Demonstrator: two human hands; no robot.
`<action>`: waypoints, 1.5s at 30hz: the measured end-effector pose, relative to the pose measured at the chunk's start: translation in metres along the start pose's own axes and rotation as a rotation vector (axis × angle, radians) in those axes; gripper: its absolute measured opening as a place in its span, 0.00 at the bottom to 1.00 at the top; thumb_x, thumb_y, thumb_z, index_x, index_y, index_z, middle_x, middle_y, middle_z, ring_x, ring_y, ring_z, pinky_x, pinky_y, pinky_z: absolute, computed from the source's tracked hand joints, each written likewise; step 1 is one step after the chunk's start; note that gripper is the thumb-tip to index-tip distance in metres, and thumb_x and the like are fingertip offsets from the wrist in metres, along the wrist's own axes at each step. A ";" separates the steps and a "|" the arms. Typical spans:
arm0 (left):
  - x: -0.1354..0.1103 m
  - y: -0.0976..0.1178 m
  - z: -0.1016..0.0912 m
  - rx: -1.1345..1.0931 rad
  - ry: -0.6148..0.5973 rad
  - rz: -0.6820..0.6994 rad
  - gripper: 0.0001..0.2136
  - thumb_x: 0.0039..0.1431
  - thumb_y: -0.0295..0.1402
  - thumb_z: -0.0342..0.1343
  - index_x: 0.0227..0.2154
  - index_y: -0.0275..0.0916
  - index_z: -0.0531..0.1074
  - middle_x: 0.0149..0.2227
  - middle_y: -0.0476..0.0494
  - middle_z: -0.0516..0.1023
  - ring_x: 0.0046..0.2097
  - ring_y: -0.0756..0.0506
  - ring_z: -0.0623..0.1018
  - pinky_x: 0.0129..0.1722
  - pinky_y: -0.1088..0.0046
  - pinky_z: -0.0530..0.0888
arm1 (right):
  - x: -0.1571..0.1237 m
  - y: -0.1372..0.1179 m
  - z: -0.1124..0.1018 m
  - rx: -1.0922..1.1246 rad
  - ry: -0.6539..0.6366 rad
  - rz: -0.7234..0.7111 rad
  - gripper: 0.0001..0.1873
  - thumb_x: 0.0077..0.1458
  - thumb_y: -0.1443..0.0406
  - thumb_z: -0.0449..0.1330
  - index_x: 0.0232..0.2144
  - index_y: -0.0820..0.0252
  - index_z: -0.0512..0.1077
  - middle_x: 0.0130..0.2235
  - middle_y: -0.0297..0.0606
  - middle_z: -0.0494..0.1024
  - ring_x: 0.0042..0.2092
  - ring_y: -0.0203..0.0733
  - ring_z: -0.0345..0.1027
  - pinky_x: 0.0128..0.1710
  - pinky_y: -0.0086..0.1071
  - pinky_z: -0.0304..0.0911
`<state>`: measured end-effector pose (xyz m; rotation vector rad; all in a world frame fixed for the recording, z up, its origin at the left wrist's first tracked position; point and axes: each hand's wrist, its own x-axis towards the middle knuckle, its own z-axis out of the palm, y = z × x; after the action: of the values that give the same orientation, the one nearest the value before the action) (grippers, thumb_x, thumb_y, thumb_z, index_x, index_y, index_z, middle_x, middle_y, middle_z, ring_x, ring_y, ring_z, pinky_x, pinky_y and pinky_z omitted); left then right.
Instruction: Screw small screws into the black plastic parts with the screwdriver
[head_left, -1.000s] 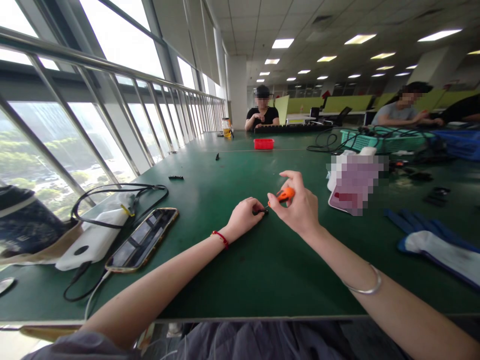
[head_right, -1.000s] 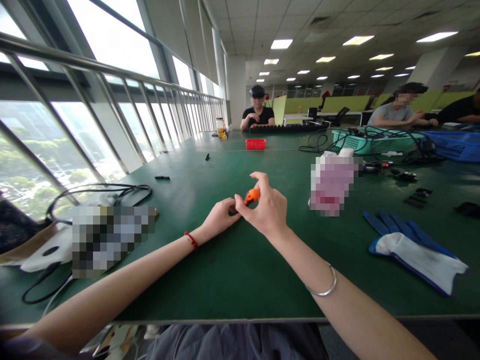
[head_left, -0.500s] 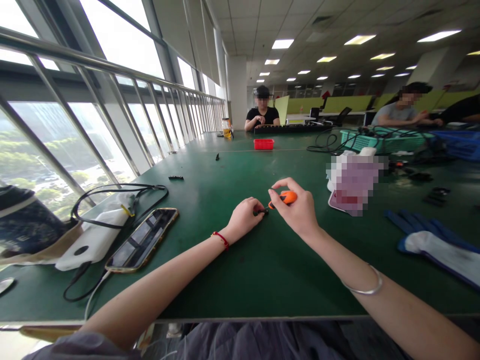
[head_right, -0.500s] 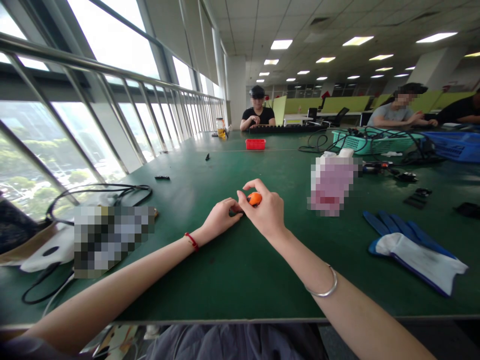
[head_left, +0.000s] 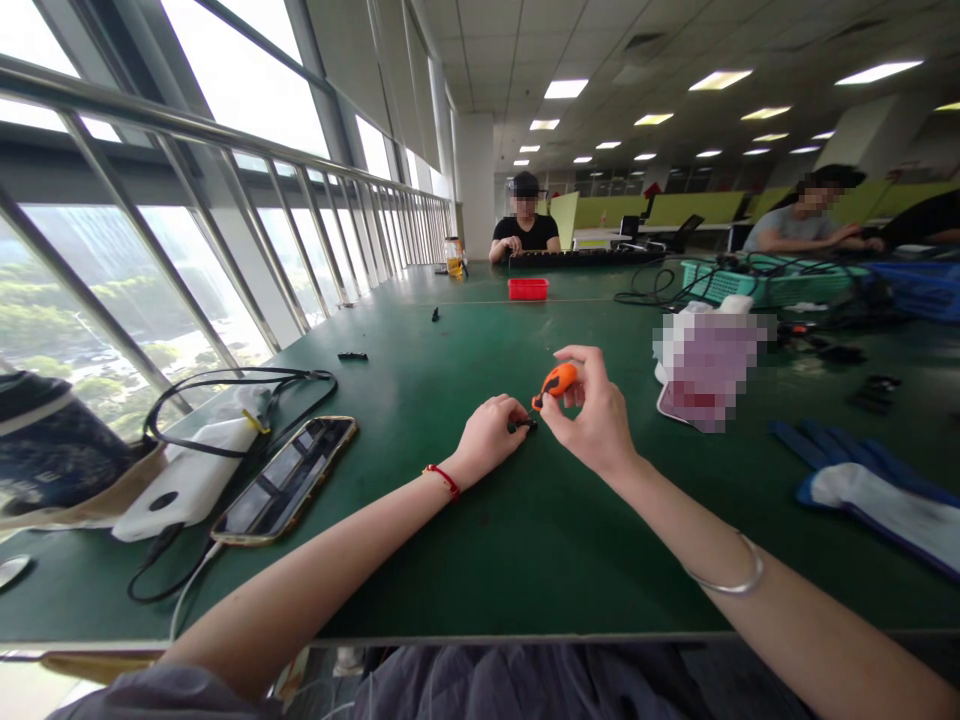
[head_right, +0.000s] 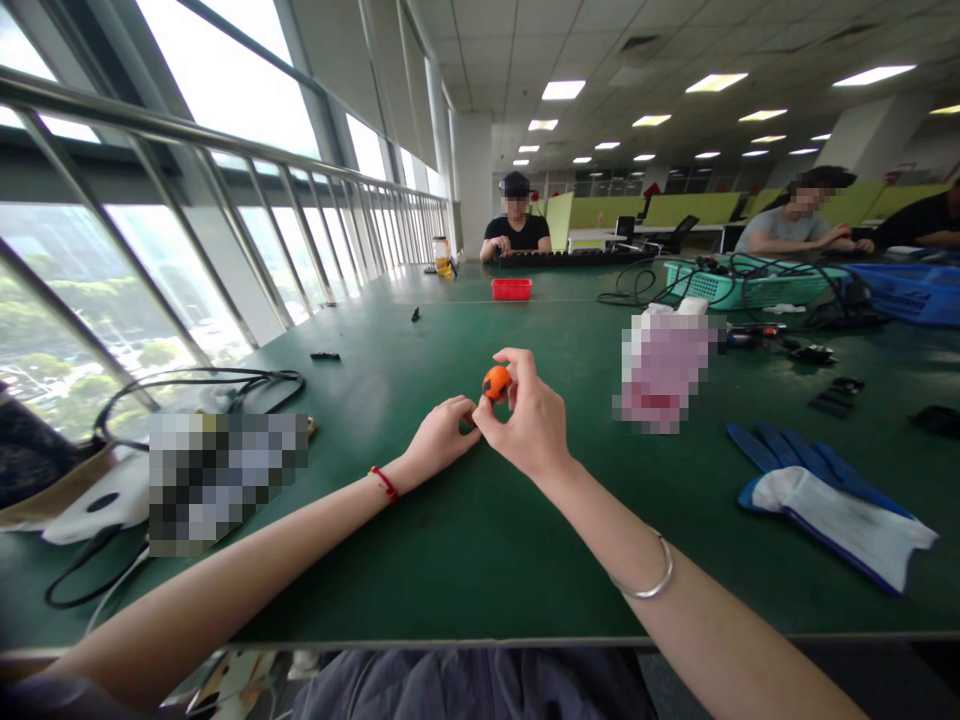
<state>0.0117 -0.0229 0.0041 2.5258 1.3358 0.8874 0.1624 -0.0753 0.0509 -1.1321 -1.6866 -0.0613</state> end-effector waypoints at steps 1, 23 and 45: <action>0.000 0.000 0.000 -0.002 -0.001 0.002 0.02 0.52 0.29 0.53 0.28 0.37 0.69 0.31 0.45 0.72 0.35 0.46 0.72 0.36 0.71 0.69 | 0.000 0.000 -0.001 -0.011 0.013 -0.004 0.22 0.46 0.60 0.57 0.45 0.57 0.60 0.27 0.31 0.71 0.26 0.38 0.65 0.24 0.28 0.57; 0.004 -0.010 -0.003 0.041 0.045 -0.035 0.01 0.51 0.27 0.54 0.27 0.37 0.69 0.31 0.46 0.72 0.35 0.47 0.72 0.36 0.71 0.69 | -0.001 0.000 0.002 0.012 -0.060 0.040 0.18 0.48 0.59 0.55 0.42 0.57 0.63 0.26 0.30 0.71 0.24 0.36 0.63 0.26 0.27 0.57; 0.006 -0.015 -0.004 0.074 0.039 0.000 0.01 0.51 0.28 0.53 0.27 0.37 0.69 0.31 0.46 0.72 0.36 0.46 0.72 0.37 0.71 0.69 | -0.004 0.000 0.008 0.020 0.018 0.029 0.22 0.46 0.59 0.58 0.45 0.58 0.62 0.30 0.33 0.72 0.28 0.37 0.66 0.29 0.28 0.60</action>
<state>0.0016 -0.0100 0.0037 2.5756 1.4059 0.9085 0.1570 -0.0741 0.0441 -1.1374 -1.6516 -0.0364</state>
